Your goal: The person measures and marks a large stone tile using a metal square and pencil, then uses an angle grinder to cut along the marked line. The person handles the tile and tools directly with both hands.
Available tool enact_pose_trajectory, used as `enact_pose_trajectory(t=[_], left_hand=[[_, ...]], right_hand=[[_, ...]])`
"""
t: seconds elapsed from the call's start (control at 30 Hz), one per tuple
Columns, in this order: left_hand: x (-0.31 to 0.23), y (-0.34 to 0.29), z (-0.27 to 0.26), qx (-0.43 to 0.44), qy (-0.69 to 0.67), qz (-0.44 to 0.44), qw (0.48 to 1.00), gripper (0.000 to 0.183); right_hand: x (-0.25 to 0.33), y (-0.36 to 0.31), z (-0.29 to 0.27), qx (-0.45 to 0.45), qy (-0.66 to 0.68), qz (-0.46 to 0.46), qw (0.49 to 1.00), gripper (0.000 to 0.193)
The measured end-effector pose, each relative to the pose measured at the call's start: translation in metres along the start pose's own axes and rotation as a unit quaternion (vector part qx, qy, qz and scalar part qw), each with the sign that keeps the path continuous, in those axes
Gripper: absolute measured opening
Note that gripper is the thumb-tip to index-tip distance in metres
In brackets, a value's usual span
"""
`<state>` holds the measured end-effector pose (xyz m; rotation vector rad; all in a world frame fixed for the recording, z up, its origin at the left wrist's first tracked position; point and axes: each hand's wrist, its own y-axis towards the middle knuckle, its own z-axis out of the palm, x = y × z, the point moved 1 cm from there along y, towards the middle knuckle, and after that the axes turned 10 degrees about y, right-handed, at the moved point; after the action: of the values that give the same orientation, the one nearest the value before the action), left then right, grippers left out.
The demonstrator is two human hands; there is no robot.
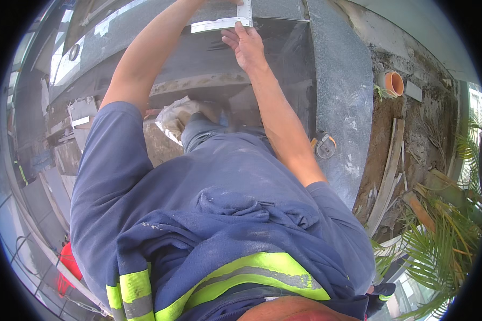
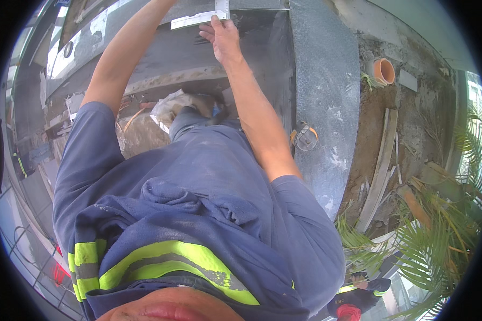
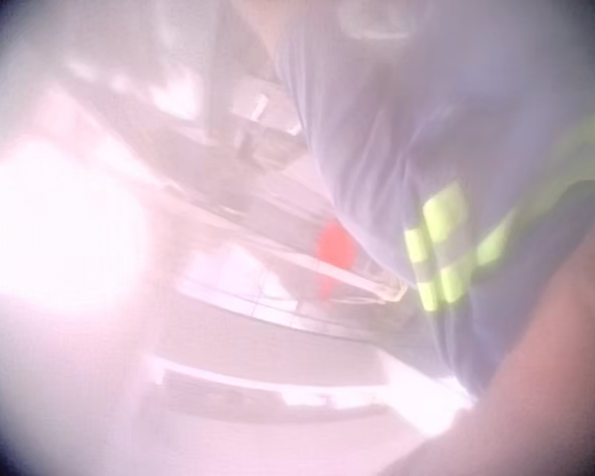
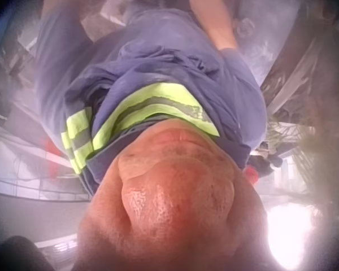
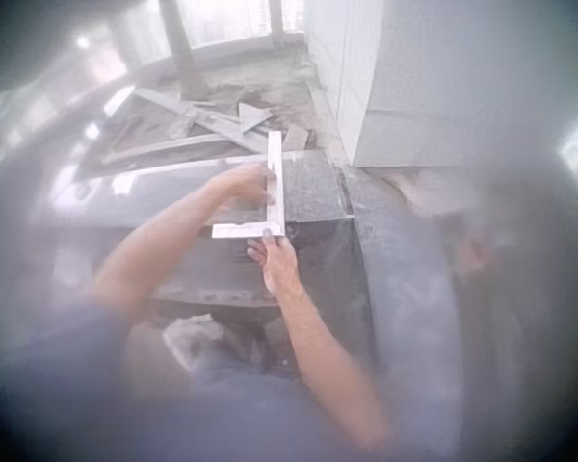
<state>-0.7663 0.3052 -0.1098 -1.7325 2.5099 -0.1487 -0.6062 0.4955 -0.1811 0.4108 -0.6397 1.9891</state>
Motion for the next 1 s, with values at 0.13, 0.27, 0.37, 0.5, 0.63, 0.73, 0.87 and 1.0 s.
enact_pose_trajectory(t=[0.13, 0.27, 0.37, 0.5, 0.63, 0.73, 0.87, 1.0], left_hand=[[0.002, 0.0, -0.002, 0.039, -0.015, 0.004, 0.999, 0.079], [0.024, 0.003, 0.024, -0.041, -0.01, 0.036, 0.998, 0.08], [0.018, 0.003, 0.02, -0.029, -0.012, 0.022, 0.999, 0.082], [0.028, -0.001, 0.029, -0.042, -0.013, 0.017, 0.999, 0.082], [0.01, 0.007, 0.017, -0.021, -0.074, 0.003, 0.997, 0.076], [0.006, 0.002, 0.018, -0.047, -0.037, 0.011, 0.998, 0.072], [0.009, 0.003, 0.015, -0.064, -0.043, 0.022, 0.997, 0.069], [0.053, -0.015, 0.056, -0.035, -0.071, -0.056, 0.995, 0.062]], right_hand=[[-0.008, 0.008, -0.003, -0.002, 0.013, -0.015, 1.0, 0.037], [-0.012, 0.01, -0.003, -0.009, 0.034, -0.009, 0.999, 0.036], [-0.012, 0.01, -0.006, -0.001, 0.041, -0.012, 0.999, 0.038], [-0.019, -0.02, -0.014, 0.008, -0.071, 0.066, 0.995, 0.044], [-0.026, -0.067, -0.073, 0.041, -0.291, 0.241, 0.925, 0.044], [-0.037, -0.093, -0.115, 0.04, -0.388, 0.309, 0.867, 0.046], [-0.04, -0.102, -0.128, 0.042, -0.413, 0.308, 0.856, 0.048], [-0.044, -0.097, -0.096, 0.078, -0.407, 0.292, 0.862, 0.049]])
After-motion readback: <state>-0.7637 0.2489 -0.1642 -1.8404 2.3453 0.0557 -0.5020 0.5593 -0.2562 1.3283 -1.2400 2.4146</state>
